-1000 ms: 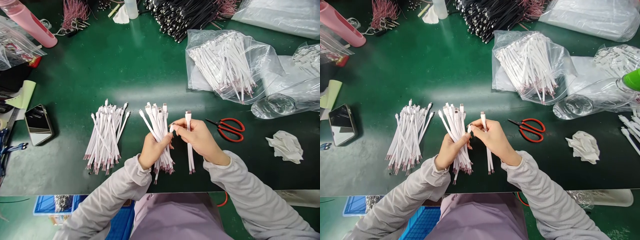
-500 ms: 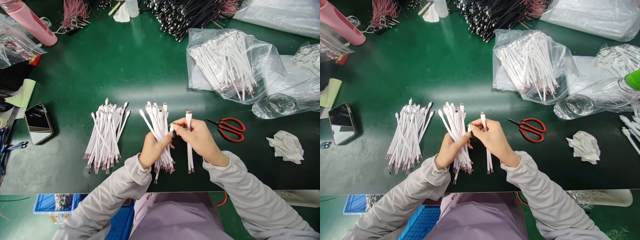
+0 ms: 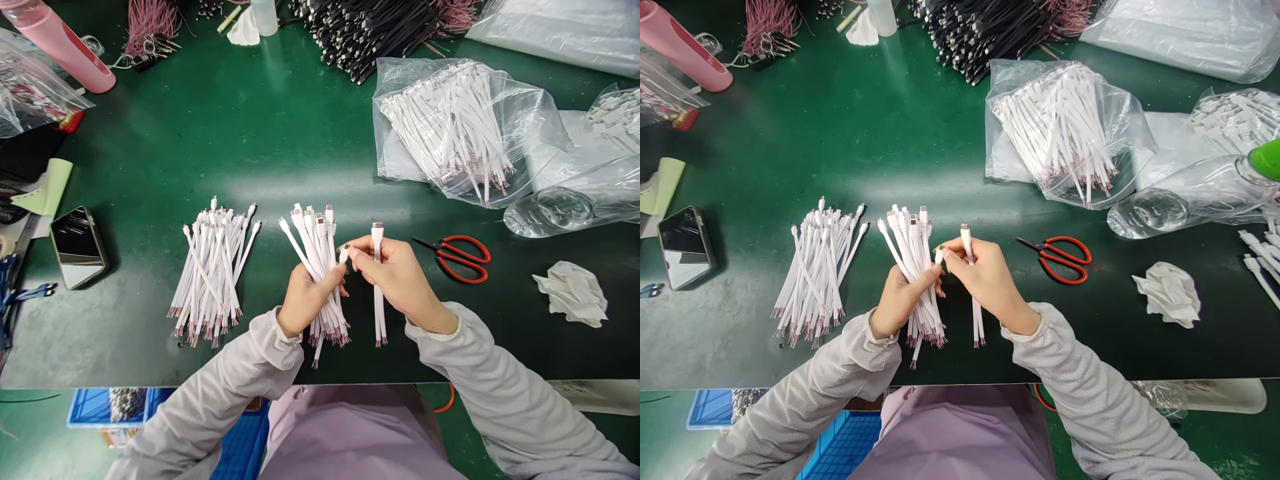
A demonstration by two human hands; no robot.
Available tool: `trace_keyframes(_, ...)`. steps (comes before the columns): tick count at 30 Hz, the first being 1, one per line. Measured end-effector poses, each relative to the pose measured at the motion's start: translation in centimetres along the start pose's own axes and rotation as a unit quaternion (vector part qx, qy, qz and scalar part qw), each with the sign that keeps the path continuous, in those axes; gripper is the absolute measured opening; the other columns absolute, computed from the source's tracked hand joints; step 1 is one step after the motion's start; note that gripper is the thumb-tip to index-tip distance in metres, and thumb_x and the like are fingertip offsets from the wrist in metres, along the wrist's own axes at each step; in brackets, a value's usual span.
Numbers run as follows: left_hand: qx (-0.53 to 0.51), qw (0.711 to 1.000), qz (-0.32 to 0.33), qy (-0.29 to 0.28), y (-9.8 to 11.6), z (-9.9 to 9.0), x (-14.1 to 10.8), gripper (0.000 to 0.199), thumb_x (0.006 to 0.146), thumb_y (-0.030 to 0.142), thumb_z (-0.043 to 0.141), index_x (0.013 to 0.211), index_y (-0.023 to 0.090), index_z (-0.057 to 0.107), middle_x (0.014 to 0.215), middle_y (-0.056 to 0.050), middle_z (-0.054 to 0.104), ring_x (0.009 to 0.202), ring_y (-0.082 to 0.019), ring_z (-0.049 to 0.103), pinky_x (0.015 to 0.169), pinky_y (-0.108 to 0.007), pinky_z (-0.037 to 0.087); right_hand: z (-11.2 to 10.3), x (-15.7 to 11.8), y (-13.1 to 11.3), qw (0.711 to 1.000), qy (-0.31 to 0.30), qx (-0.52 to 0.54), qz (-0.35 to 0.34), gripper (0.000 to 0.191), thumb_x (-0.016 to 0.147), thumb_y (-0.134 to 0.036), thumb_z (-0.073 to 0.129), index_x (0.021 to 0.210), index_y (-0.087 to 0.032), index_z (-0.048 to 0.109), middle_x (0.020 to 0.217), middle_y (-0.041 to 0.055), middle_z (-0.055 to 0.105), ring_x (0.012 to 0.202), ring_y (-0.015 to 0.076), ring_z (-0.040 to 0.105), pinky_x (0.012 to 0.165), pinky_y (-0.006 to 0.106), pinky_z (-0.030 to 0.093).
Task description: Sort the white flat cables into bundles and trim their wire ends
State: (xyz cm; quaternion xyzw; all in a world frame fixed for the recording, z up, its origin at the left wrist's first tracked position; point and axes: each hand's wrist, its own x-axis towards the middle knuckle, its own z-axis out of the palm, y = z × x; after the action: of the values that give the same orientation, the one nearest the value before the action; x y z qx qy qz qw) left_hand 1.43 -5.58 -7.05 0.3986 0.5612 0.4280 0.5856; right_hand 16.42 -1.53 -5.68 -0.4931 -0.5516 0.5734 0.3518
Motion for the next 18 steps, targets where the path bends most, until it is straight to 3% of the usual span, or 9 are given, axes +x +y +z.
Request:
trace_keyframes(6,-0.055,0.998,-0.025,-0.009,-0.2,0.0,0.0,0.029,0.079,0.041,0.069,0.08,0.012,0.068,0.063,-0.003,0.067,0.058,-0.017,0.065,0.058,-0.026,0.052,0.6,-0.1,-0.1,0.998,-0.066,0.018,0.011,0.024,0.086,-0.037,0.06,0.088,-0.014,0.066,0.058,-0.0033,0.05,0.046,0.0064,0.035,0.046,0.024,0.028)
trace_keyframes(8,-0.057,0.998,-0.027,-0.006,-0.2,0.0,0.1,0.03,0.078,0.042,0.07,0.08,0.011,0.07,0.069,-0.005,0.07,0.066,-0.018,0.067,0.064,-0.028,0.054,-0.1,-0.5,-0.9,0.999,-0.035,-0.005,0.003,0.027,0.084,-0.04,0.063,0.087,-0.014,0.067,0.058,-0.0032,0.049,0.047,0.0065,0.035,0.045,0.024,0.027)
trace_keyframes(10,-0.078,0.996,-0.031,-0.009,-0.2,-0.1,0.2,0.032,0.078,0.042,0.07,0.084,0.011,0.071,0.075,-0.006,0.07,0.069,-0.018,0.067,0.066,-0.028,0.055,-2.0,-1.6,-2.2,0.999,0.044,-0.017,-0.018,0.028,0.085,-0.042,0.064,0.083,-0.015,0.069,0.055,-0.0037,0.043,0.047,0.0066,0.033,0.044,0.024,0.023)
trace_keyframes(12,-0.092,0.995,-0.028,-0.015,-0.1,-0.3,0.3,0.033,0.079,0.041,0.069,0.094,0.011,0.071,0.072,-0.003,0.066,0.06,-0.012,0.062,0.059,-0.023,0.052,-5.6,-3.4,-3.8,0.986,0.154,-0.007,-0.06,0.027,0.086,-0.042,0.063,0.079,-0.017,0.069,0.053,-0.0039,0.036,0.047,0.0073,0.028,0.044,0.025,0.019)
trace_keyframes(14,-0.082,0.996,-0.019,-0.016,0.0,-0.4,0.4,0.037,0.083,0.039,0.067,0.107,0.012,0.068,0.064,0.002,0.058,0.046,-0.005,0.049,0.047,-0.018,0.043,-10.4,-5.8,-5.3,0.956,0.271,-0.032,-0.111,0.022,0.085,-0.039,0.066,0.075,-0.019,0.068,0.055,-0.002,0.038,0.048,0.0087,0.028,0.045,0.028,0.018)
trace_keyframes(16,-0.074,0.997,-0.015,-0.011,0.1,-0.4,0.5,0.042,0.086,0.04,0.063,0.119,0.013,0.063,0.062,0.004,0.053,0.044,-0.003,0.041,0.042,-0.016,0.035,-15.9,-7.9,-6.1,0.922,0.335,-0.165,-0.107,0.018,0.086,-0.038,0.066,0.078,-0.022,0.068,0.057,-0.0002,0.04,0.049,0.0105,0.03,0.047,0.029,0.017)
trace_keyframes(18,-0.079,0.997,-0.019,-0.011,0.2,-0.4,0.5,0.045,0.087,0.039,0.062,0.124,0.014,0.06,0.066,0.004,0.053,0.047,-0.004,0.043,0.043,-0.016,0.037,-21.7,-9.2,-5.9,0.867,0.342,-0.359,-0.046,0.021,0.086,-0.041,0.064,0.077,-0.023,0.07,0.054,0.0008,0.043,0.047,0.0116,0.034,0.046,0.028,0.018)
